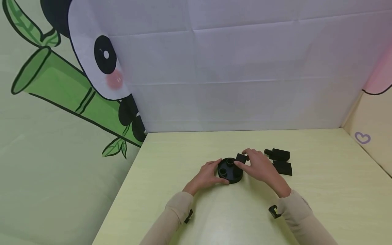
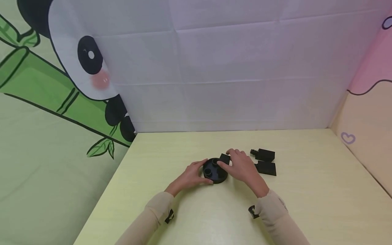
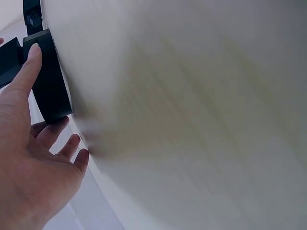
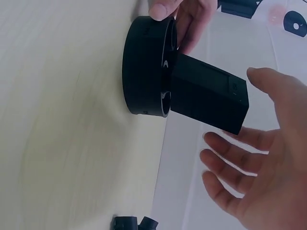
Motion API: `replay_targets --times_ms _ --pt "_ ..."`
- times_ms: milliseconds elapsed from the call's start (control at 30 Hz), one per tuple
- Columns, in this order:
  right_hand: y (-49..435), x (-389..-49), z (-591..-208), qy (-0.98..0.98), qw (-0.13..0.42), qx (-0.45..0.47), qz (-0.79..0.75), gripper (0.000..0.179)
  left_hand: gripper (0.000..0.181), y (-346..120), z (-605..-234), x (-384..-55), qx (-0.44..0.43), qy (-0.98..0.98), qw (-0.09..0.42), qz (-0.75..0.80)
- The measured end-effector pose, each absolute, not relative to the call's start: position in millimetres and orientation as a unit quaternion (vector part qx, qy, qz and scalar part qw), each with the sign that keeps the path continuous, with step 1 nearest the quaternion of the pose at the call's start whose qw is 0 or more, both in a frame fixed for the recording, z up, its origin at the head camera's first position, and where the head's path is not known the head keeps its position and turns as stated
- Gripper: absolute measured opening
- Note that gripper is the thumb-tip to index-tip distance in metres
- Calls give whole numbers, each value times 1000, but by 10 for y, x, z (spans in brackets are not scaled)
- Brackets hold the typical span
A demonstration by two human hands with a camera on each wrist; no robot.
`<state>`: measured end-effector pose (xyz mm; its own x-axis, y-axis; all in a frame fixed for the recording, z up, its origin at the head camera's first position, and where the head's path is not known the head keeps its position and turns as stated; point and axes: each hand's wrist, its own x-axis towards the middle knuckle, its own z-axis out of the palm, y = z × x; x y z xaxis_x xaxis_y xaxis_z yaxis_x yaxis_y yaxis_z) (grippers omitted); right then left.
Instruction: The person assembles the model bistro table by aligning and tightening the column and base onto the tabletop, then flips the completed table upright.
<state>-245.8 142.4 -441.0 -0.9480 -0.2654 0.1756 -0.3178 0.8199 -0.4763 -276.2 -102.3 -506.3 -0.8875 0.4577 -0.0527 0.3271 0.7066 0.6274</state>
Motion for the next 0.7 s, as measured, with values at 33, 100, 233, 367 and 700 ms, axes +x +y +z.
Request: replay_targets --times_ms 33,100,233,367,700 --pt "1429 -2451 -4414 -952 55 157 258 54 99 -1026 -5062 -2760 214 917 102 320" --pt "1430 -2433 -4413 -952 62 159 253 48 99 -1033 -5059 -2757 214 917 102 320" --pt "1424 -2376 -4395 -961 79 142 223 49 100 -1052 -5057 -2745 214 917 104 319" --pt "1434 -2316 -4360 -962 85 139 219 58 100 -1061 -5055 -2741 215 917 105 319" --pt "1471 -2249 -4353 -955 93 176 218 42 99 -1069 -5007 -2731 216 915 104 323"
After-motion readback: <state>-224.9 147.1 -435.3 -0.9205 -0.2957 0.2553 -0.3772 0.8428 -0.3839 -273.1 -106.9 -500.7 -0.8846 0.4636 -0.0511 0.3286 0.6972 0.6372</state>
